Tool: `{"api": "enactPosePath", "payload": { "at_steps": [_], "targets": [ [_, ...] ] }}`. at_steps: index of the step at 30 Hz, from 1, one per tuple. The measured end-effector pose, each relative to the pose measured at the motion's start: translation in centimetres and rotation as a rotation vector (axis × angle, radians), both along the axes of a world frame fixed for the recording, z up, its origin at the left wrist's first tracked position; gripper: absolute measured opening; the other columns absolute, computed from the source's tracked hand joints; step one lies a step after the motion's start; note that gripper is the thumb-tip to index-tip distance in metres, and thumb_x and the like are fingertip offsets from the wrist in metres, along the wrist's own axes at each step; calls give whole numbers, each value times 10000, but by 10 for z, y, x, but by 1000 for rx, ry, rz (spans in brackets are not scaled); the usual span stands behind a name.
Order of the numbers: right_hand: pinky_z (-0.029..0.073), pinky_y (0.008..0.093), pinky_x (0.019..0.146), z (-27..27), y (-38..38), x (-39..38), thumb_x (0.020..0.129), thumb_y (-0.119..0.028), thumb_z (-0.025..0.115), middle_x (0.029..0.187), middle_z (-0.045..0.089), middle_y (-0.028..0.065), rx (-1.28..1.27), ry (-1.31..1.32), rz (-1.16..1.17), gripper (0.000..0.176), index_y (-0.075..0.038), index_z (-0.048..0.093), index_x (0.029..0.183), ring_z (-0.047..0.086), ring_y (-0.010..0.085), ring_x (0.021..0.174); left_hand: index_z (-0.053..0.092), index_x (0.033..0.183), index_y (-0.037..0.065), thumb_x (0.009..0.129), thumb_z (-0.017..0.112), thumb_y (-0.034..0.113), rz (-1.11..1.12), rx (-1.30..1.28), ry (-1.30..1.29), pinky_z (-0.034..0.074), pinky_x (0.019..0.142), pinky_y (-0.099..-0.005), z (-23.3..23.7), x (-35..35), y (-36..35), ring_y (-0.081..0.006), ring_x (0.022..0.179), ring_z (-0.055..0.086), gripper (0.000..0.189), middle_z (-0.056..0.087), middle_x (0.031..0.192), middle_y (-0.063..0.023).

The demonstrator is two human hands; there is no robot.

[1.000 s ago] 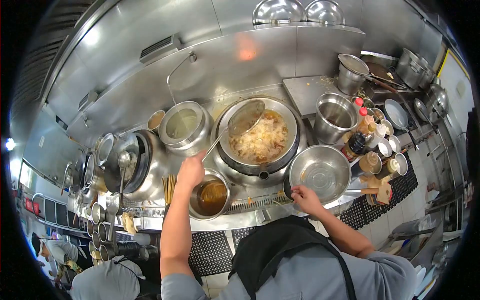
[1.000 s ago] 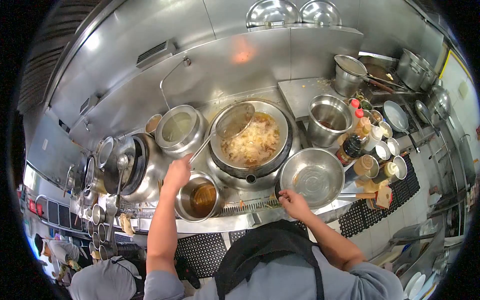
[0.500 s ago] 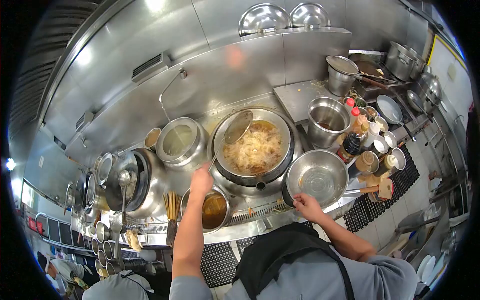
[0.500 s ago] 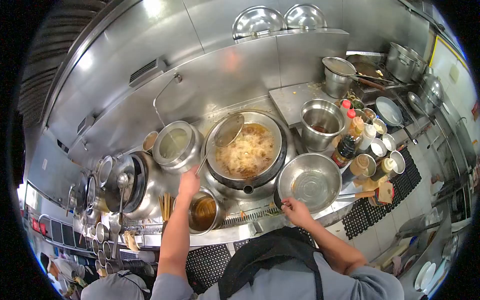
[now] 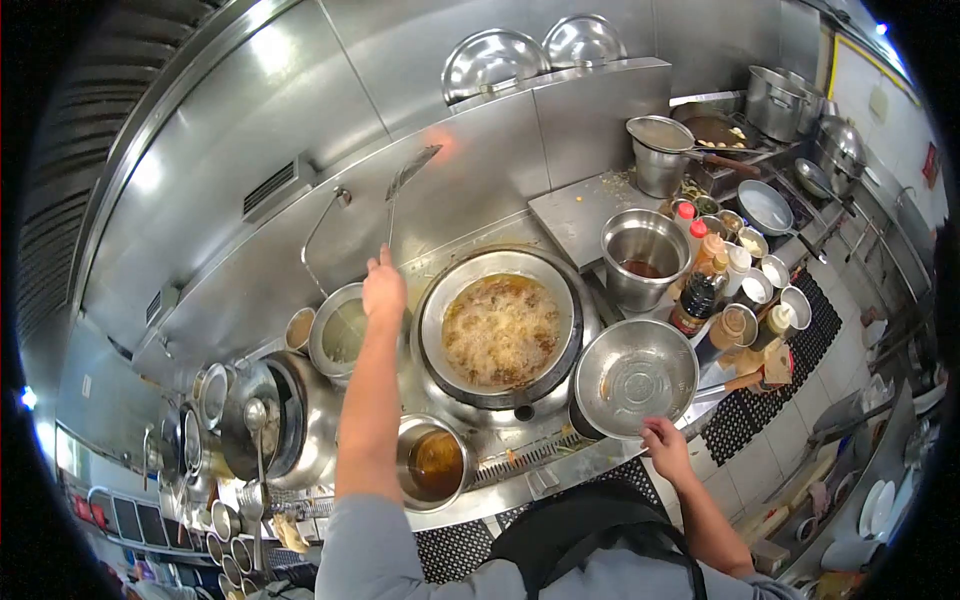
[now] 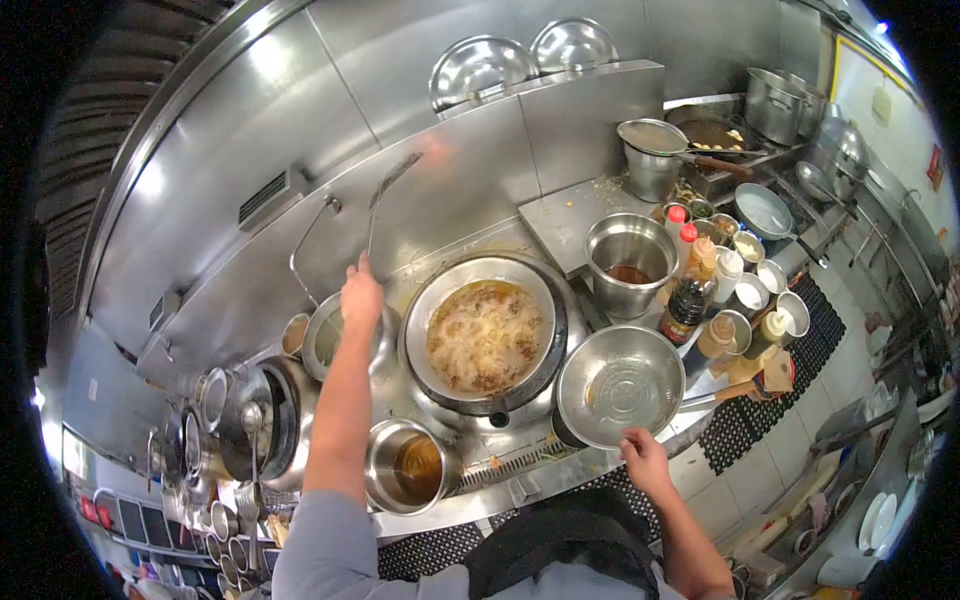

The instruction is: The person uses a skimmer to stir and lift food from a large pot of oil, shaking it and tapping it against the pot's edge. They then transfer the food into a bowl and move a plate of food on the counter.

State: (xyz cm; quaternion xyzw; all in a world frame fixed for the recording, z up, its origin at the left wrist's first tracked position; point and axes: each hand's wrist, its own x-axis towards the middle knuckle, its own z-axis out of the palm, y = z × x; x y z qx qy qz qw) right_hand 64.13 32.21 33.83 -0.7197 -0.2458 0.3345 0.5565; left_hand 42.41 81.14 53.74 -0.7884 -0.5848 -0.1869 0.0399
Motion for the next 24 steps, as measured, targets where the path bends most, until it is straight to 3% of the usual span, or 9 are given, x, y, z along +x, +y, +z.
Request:
{"api": "enactPosePath", "payload": {
  "at_steps": [3,6,7,11,14,17,21,24],
  "targets": [
    [454,237,584,-3,-35,-5,900,-108,551,847,632,67,-1,-26,-112,251,6,552,1124,596,113,682,511,1314,77,896,437,138,-45,-105,219,511,847,-476,-62,33,56,-368,1030,624,428,592,1190,-192],
    [445,238,563,-21,-77,-7,898,-102,545,846,628,71,-64,31,-225,241,-1,548,1116,589,117,660,635,1124,33,892,450,115,-180,-291,436,518,860,-451,-57,39,74,-358,1044,618,308,633,1092,-240],
    [443,239,558,-23,-90,-11,897,-99,544,847,627,74,-75,54,-261,240,-1,544,1116,585,119,651,681,1037,40,885,461,107,-102,-262,389,517,872,-441,-46,42,69,-347,1070,612,276,629,1130,-219],
    [442,245,550,-31,-130,-18,898,-88,531,856,625,86,-138,92,-350,241,3,530,1122,572,122,629,674,1021,34,879,491,130,-22,-124,186,516,868,-447,-54,44,84,-357,1064,613,250,643,1116,-194],
    [447,251,564,-28,-135,-20,904,-81,516,870,628,98,-169,94,-349,241,11,528,1127,573,122,640,669,1019,26,875,487,134,-233,-312,493,501,895,-451,-60,37,84,-369,1076,602,256,631,1125,-217],
    [449,251,575,-22,-131,-15,909,-90,520,878,629,98,-154,73,-331,245,10,530,1133,575,122,647,650,1124,47,875,530,167,4,-282,249,489,936,-419,-45,39,75,-329,1131,585,302,590,1239,-179],
    [453,252,588,-22,-114,-3,914,-105,527,894,633,93,-171,7,-286,243,2,538,1132,586,123,663,640,1152,47,854,486,100,-154,-345,455,490,921,-449,-56,29,77,-364,1091,597,340,605,1180,-227],
    [458,256,597,-15,-103,-4,915,-107,525,896,638,86,-172,-14,-252,236,-5,543,1127,595,125,677,638,1153,42,821,478,63,-37,-172,216,496,902,-455,-31,16,54,-398,1039,610,370,622,1119,-250]
  ]
}}
